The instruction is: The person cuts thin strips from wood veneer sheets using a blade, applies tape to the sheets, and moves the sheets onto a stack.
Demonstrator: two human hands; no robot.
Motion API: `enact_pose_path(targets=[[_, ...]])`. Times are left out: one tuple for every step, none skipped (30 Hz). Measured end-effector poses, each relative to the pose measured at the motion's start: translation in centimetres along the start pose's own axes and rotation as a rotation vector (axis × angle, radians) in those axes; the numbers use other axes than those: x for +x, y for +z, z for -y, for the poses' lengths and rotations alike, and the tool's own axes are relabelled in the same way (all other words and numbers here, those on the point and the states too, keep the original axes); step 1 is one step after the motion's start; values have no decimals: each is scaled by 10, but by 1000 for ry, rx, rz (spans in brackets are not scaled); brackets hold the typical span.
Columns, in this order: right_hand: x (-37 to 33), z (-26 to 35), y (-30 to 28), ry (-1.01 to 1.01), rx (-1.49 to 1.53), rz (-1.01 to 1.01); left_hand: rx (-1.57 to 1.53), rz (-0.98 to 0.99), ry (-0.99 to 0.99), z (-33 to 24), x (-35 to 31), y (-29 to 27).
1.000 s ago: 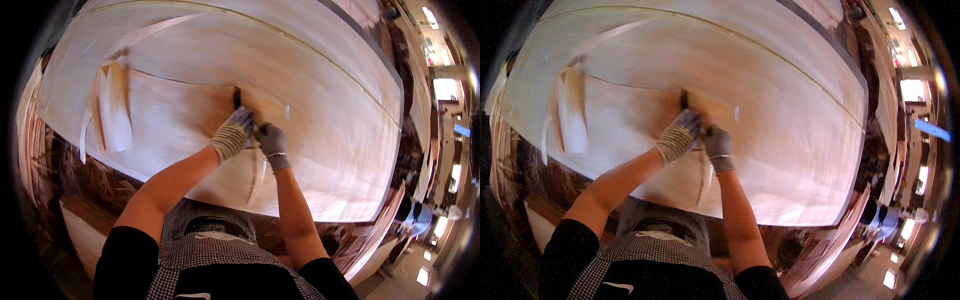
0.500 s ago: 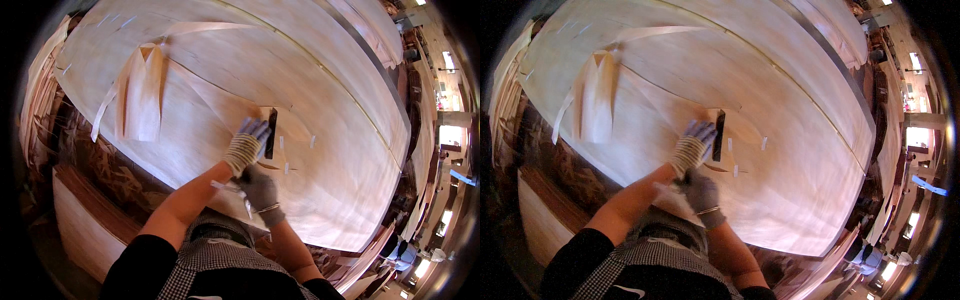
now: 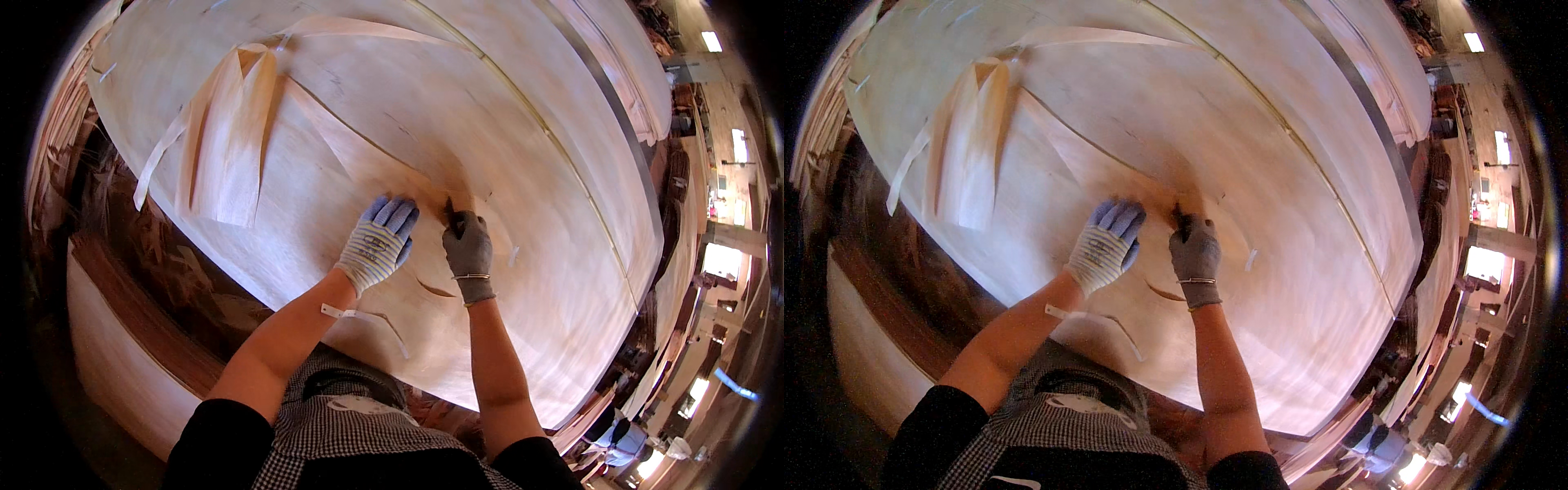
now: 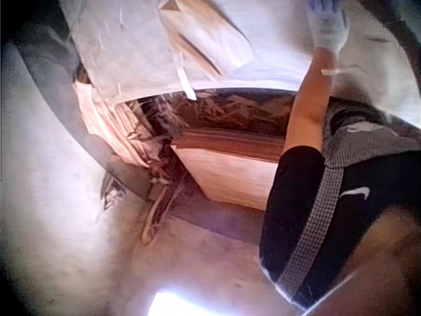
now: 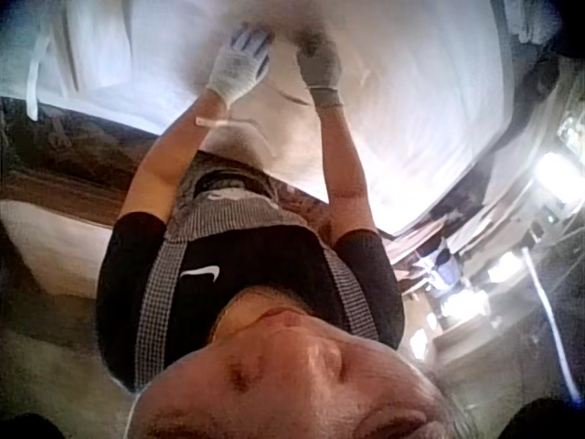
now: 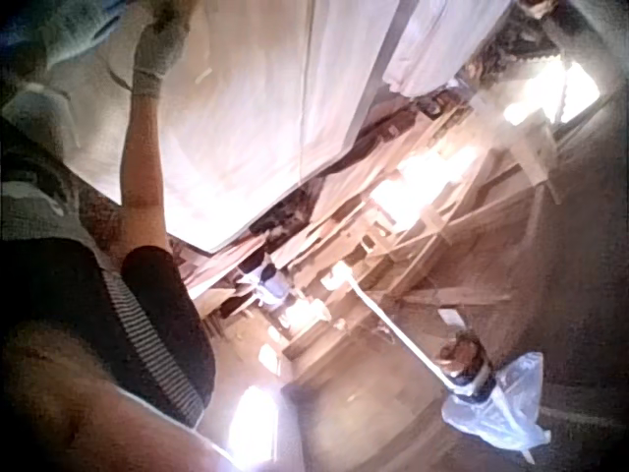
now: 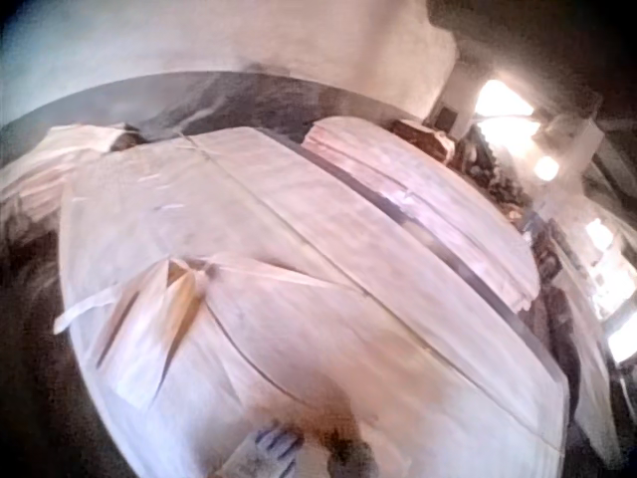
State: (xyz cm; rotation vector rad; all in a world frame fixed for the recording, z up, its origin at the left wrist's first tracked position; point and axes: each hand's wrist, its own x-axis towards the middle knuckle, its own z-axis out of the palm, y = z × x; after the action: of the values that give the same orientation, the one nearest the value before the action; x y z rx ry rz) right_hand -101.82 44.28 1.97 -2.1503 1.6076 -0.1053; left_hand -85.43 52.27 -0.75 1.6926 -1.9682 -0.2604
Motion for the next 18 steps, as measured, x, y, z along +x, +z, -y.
enact_pose_path(targets=[[6, 3, -4, -130, 17, -48, -18, -2, 0, -1, 1, -2], [13, 8, -10, -262, 37, -93, -34, -4, -1, -2, 1, -2], [21, 13, -15, -393, 59, -137, -41, -7, -13, -2, 2, -2], [29, 17, -18, -413, -12, -61, -44, -5, -25, -1, 1, -3], [37, 19, -21, -433, -82, 15, -46, -4, -37, -1, 0, -4], [44, 20, -21, -453, -152, 92, -61, 3, -45, -2, -1, -4], [52, 18, -22, -532, -210, 88, -73, 5, -44, -2, 1, -5], [60, 15, -22, -610, -268, 83, -86, 7, -43, -3, 3, -6], [66, 13, -20, -686, -327, 78, -85, 2, -36, -2, 4, -5], [71, 13, -18, -728, -342, 110, -82, -3, -32, -2, 4, -4], [76, 13, -16, -768, -358, 141, -80, -8, -28, -2, 4, -3], [81, 12, -14, -807, -375, 172, -74, -1, -31, -2, 4, -2], [83, 15, -13, -825, -379, 190, -66, 7, -31, -2, 3, -4], [85, 19, -12, -842, -383, 206, -60, 16, -30, -3, 3, -5], [87, 23, -10, -857, -388, 223, -46, 19, -30, -3, 3, -6], [88, 24, -8, -869, -390, 212, -39, 23, -34, -4, 4, -4], [90, 25, -7, -881, -392, 200, -32, 27, -37, -6, 5, -3], [92, 25, -6, -891, -395, 187, -24, 21, -35, -4, 6, -2]])
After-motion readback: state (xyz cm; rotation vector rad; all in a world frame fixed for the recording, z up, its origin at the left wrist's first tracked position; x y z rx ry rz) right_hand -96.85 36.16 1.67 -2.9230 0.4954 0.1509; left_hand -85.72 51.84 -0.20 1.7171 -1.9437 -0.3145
